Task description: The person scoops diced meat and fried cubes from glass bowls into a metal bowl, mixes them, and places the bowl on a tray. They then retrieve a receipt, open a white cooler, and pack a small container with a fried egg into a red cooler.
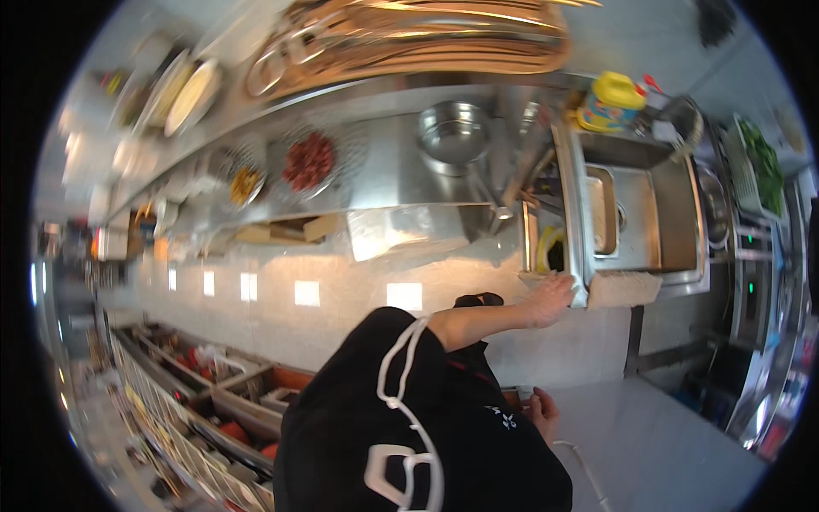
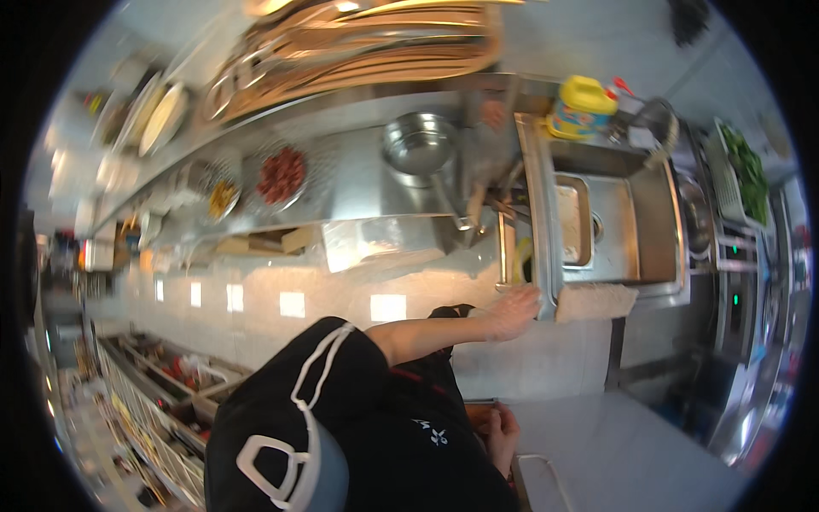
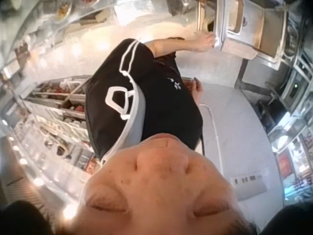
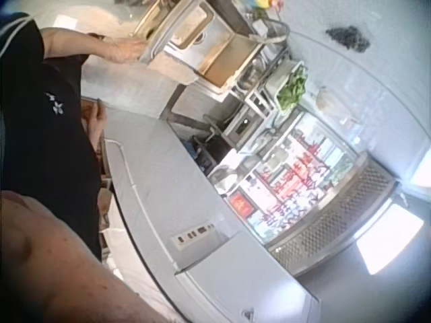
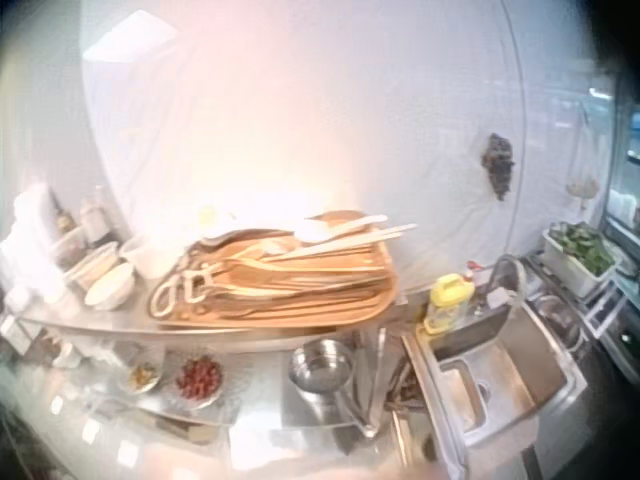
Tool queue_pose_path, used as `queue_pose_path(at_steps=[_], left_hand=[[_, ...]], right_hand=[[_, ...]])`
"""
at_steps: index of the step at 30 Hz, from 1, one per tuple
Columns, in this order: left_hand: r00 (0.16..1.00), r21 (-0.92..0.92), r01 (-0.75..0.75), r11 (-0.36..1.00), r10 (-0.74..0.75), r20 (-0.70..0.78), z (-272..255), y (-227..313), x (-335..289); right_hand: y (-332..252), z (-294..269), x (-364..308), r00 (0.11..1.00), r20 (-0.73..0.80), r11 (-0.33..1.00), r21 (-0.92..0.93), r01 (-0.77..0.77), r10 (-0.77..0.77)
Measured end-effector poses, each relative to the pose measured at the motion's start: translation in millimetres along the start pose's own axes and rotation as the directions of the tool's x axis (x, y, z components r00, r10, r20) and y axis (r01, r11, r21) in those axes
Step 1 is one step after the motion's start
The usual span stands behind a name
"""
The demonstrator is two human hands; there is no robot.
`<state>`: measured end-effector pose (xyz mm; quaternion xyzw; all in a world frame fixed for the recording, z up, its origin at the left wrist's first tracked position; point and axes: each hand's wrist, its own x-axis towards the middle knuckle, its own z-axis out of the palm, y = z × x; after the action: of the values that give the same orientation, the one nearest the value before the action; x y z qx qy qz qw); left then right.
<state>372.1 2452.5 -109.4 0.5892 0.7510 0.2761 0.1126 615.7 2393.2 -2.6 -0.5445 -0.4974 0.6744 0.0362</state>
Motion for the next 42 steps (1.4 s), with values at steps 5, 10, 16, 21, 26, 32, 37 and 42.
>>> queue_pose_path(at_steps=[5, 10, 16, 21, 26, 32, 37, 42], left_hand=[[0.660, -0.425, 0.738, 0.524, -0.692, 0.294, -23, -91, -192], [0.205, 0.251, 0.931, 0.265, -0.949, 0.241, -56, -183, -467], [-0.480, -0.481, 0.701, -0.527, -0.847, 0.229, -82, -157, -639], [0.048, -0.104, 0.994, 0.039, -0.995, 0.086, -70, -149, -647], [-0.018, -0.701, 0.701, -0.129, -0.986, 0.164, -102, -190, -677], [-0.386, -0.857, 0.254, -0.448, -0.860, 0.335, -185, -222, -748], [-0.496, -0.868, 0.076, -0.491, -0.774, 0.394, -202, -234, -795], [-0.515, -0.865, -0.063, -0.497, -0.726, 0.455, -187, -215, -789]], right_hand=[[16, 6, 35, 0.980, 0.197, 0.973, -0.220, 0.074, -0.030], [45, 24, 61, 0.956, 0.283, 0.938, -0.345, 0.033, 0.071], [109, 33, 65, 0.963, 0.223, 0.855, -0.518, -0.015, 0.152], [125, 74, 75, 0.939, 0.308, 0.791, -0.607, 0.069, 0.154], [86, 207, 117, 0.952, 0.299, 0.571, -0.794, 0.210, 0.065], [-13, 401, 119, 0.804, 0.500, 0.591, -0.557, 0.583, -0.323], [-88, 521, 120, 0.725, 0.563, 0.602, -0.437, 0.668, -0.397], [-115, 608, 165, 0.752, 0.478, 0.431, -0.620, 0.655, -0.454]])
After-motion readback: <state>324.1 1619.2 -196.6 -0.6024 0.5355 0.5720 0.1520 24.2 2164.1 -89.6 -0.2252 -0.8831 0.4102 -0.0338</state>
